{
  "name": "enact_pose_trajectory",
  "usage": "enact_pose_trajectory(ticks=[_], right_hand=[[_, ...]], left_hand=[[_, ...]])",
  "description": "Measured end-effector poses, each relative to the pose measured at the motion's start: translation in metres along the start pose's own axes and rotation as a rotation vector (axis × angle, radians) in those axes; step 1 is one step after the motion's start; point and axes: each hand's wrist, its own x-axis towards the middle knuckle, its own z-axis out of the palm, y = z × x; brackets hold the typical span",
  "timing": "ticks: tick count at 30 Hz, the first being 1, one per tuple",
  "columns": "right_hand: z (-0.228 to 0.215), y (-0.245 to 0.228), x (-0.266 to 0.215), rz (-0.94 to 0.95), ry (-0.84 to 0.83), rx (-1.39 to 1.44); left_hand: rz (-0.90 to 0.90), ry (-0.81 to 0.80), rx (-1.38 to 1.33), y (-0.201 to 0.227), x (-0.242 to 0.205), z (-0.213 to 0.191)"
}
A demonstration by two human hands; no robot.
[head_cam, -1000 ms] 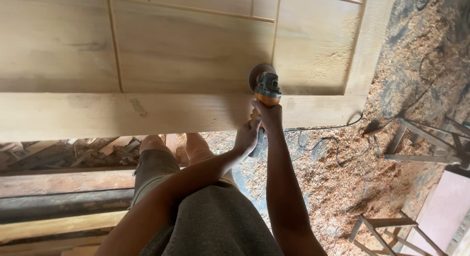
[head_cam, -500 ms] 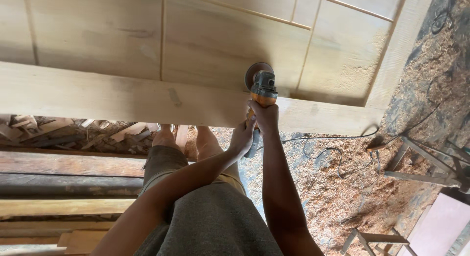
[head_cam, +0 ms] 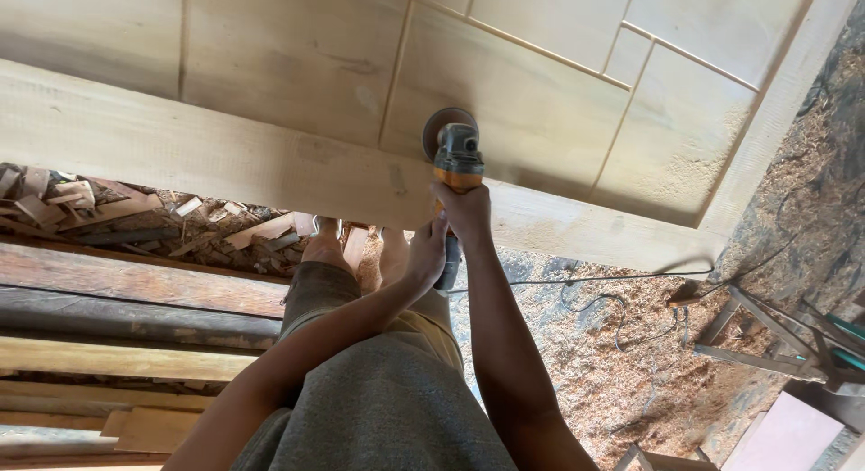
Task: The person uses an orbital sander to smooth the surface of a large wooden panel with a geometric pattern. They move the sander systematically across the panel's surface, covering the entire area.
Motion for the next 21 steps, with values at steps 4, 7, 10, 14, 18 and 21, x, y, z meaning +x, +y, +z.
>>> enact_pose_trajectory(ticks=[4,7,10,14,18,21], right_hand=[[0.028,-0.013,-0.005,0.008,-0.065,-0.062],[0.046,-0.018,-0.004,-0.025,-0.081,-0.096],[0.065,-0.022,-0.006,-0.044,-0.088,-0.074],[0.080,-0.026,-0.004,-0.115,-0.129,-0.105],[0.050,-0.028,0.001,-0.076,-0.173,-0.196],[0.008,-0.022,0.007,-0.081,-0.170,-0.221]], left_hand=[[0.030,0.015,0.036,0.002,0.001,-0.029],[-0.030,0.077,0.115,-0.002,0.006,-0.048],[-0.016,0.115,0.186,-0.013,0.011,-0.066],[0.154,0.138,0.068,-0.029,0.023,-0.076],[-0.015,0.120,-0.173,-0.038,0.021,-0.046],[0.013,0.138,-0.148,-0.044,0.019,-0.001]])
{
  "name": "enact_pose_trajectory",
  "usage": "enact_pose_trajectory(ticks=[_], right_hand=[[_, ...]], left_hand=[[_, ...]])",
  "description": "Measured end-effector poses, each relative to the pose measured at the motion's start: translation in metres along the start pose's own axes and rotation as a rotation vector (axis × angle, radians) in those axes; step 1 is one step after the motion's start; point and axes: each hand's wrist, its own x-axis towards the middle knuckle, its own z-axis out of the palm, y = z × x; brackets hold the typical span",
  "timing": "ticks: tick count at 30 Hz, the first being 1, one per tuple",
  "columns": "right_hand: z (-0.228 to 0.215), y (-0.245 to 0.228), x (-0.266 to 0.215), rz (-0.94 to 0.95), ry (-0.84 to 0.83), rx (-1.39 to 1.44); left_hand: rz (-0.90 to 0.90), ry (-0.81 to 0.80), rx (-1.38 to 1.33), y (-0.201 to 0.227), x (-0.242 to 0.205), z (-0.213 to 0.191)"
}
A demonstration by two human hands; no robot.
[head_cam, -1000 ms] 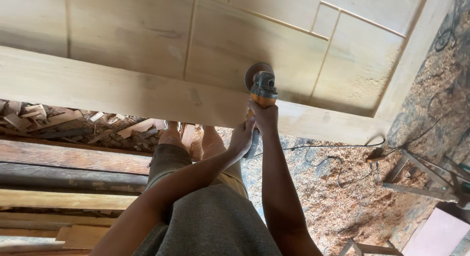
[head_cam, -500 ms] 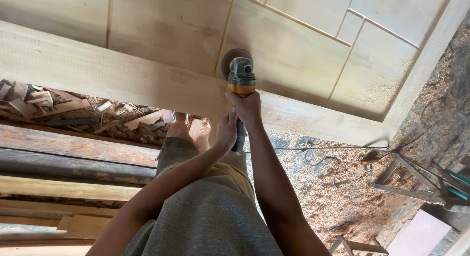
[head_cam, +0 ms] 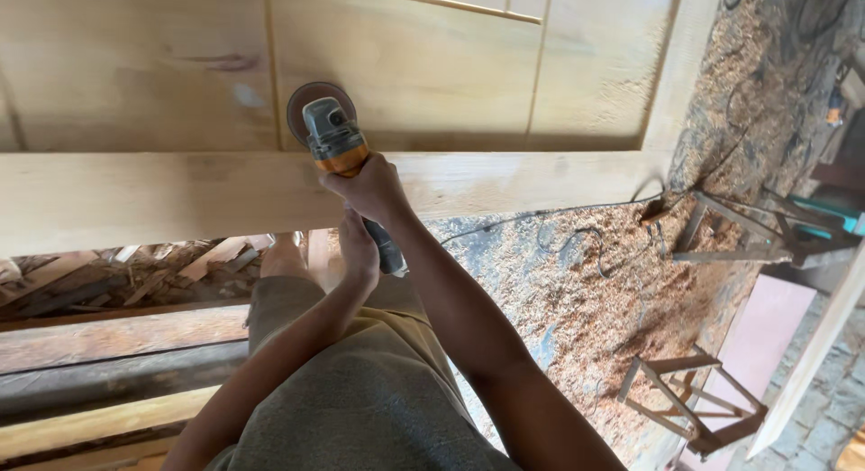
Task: The person uses an orbital sander to smooth the surface of a large wooden panel with a geometric pattern. They move the sander systematically across the panel's surface, covering the entire area.
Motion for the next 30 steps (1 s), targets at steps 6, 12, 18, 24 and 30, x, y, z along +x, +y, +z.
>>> enact_pose_trajectory(ticks=[6,12,18,24,30], right_hand=[[-0.065,0.045,0.006,0.029,-0.002,-0.021],[-0.117,0.118,0.023,0.057,-0.013,0.039],[-0.195,0.195,0.027,0.091,0.095,0.142],[-0.252,0.233,0.023,0.061,0.142,0.280],[-0.275,0.229,0.017,0.151,0.202,0.476]], left_hand=[[0.078,0.002,0.088,-0.037,-0.011,0.073],[-0.098,-0.063,0.150,-0.091,-0.011,0.139],[0.034,-0.218,0.337,-0.116,-0.026,0.219],[-0.108,-0.291,0.159,-0.105,-0.044,0.275],[-0.135,-0.355,0.285,-0.090,-0.049,0.293]])
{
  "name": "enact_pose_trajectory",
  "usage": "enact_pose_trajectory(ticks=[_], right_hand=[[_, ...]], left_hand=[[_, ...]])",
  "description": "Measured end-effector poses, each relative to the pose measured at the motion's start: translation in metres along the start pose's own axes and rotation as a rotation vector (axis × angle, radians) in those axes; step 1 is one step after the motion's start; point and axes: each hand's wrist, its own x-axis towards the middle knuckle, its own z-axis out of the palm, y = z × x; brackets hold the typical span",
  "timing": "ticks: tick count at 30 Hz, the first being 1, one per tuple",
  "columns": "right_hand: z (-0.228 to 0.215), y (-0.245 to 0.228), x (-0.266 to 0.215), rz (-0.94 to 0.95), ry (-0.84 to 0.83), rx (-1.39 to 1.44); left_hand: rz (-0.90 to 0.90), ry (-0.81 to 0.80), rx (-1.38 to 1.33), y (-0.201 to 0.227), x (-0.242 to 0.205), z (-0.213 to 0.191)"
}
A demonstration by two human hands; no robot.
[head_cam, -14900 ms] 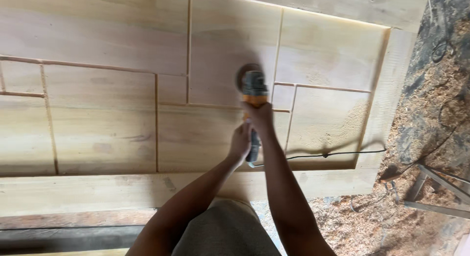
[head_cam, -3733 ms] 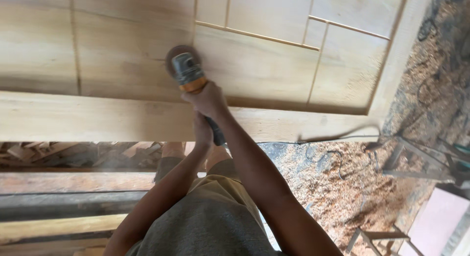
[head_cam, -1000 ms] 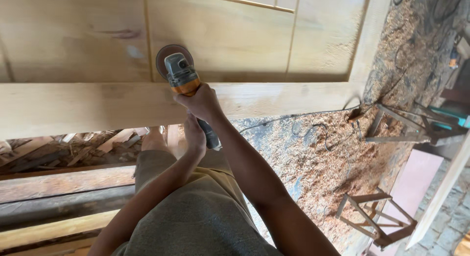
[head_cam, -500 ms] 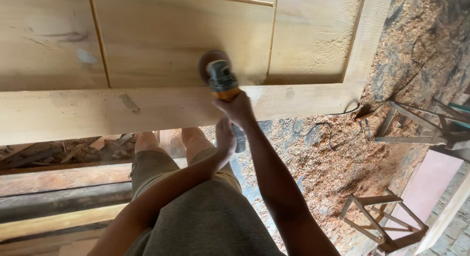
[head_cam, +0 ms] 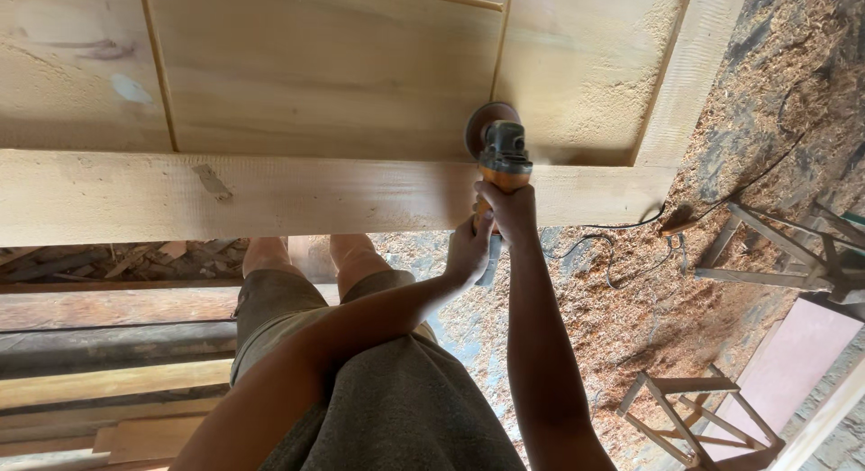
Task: The person uses an orbital sander to smooth the surface of a large wooden panel with a geometric pattern. They move the sander systematically across the panel's surface, covering the entire area.
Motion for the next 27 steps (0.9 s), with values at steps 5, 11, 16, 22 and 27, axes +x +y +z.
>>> enact_pose_trajectory(ticks=[5,11,16,22,27], right_hand=[[0.015,-0.002,-0.006,-0.003,-0.013,0.024],[0.067,0.000,-0.013,0.013,-0.006,-0.046],[0.098,-0.004,-0.023,-0.123,-0.103,-0.301],[0.060,-0.011,-0.008,-0.128,-0.143,-0.416],[-0.006,0.014,0.018,-0.099,-0.135,-0.288]], left_hand=[[0.020,0.005,-0.046,0.003,-0.005,-0.015],[0.032,0.037,-0.047,-0.026,-0.004,-0.060],[0.324,0.225,0.297,-0.052,-0.002,-0.084],[0.010,0.189,-0.294,-0.039,0.004,-0.034],[-0.051,0.132,-0.251,-0.028,0.014,0.025]])
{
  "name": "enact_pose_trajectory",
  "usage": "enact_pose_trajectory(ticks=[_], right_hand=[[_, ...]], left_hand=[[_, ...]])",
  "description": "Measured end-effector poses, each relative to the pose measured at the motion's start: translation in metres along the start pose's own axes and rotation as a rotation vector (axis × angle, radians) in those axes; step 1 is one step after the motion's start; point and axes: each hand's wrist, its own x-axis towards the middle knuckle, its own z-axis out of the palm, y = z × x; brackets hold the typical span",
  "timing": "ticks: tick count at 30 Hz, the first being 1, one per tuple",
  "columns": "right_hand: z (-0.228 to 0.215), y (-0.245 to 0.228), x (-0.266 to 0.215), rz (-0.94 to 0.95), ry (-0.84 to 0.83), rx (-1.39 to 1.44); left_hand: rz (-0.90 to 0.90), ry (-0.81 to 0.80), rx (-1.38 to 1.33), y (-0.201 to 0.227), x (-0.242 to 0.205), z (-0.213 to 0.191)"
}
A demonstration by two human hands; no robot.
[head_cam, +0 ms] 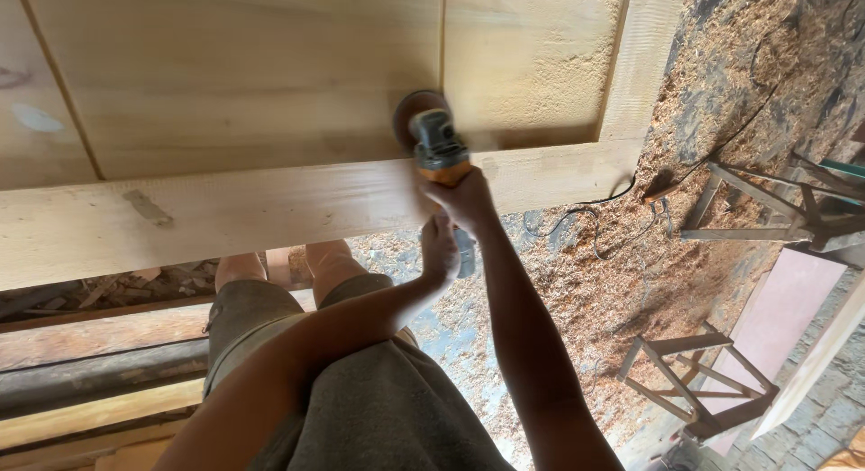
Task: The person uses an orbital sander to smooth the surface of a large wooden panel with a geometric pattern. They move the sander systematically across the panel's surface, covering the entire area.
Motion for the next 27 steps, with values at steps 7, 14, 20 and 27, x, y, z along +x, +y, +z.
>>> enact_pose_trajectory(ticks=[7,14,20,27], right_hand=[[-0.097,0.044,0.007,0.169,0.167,0.264],[-0.130,0.044,0.011,0.142,0.189,0.273],[-0.088,0.034,0.003,0.149,0.199,0.355],[-0.031,0.008,-0.007,0.121,0.156,0.318]], left_hand=[[-0.002,-0.208,0.258,0.004,0.007,0.075],[0.032,-0.206,0.295,-0.008,0.018,0.110],[0.028,-0.215,0.290,0.001,0.008,0.069],[0.004,-0.154,0.206,0.027,-0.008,0.014]])
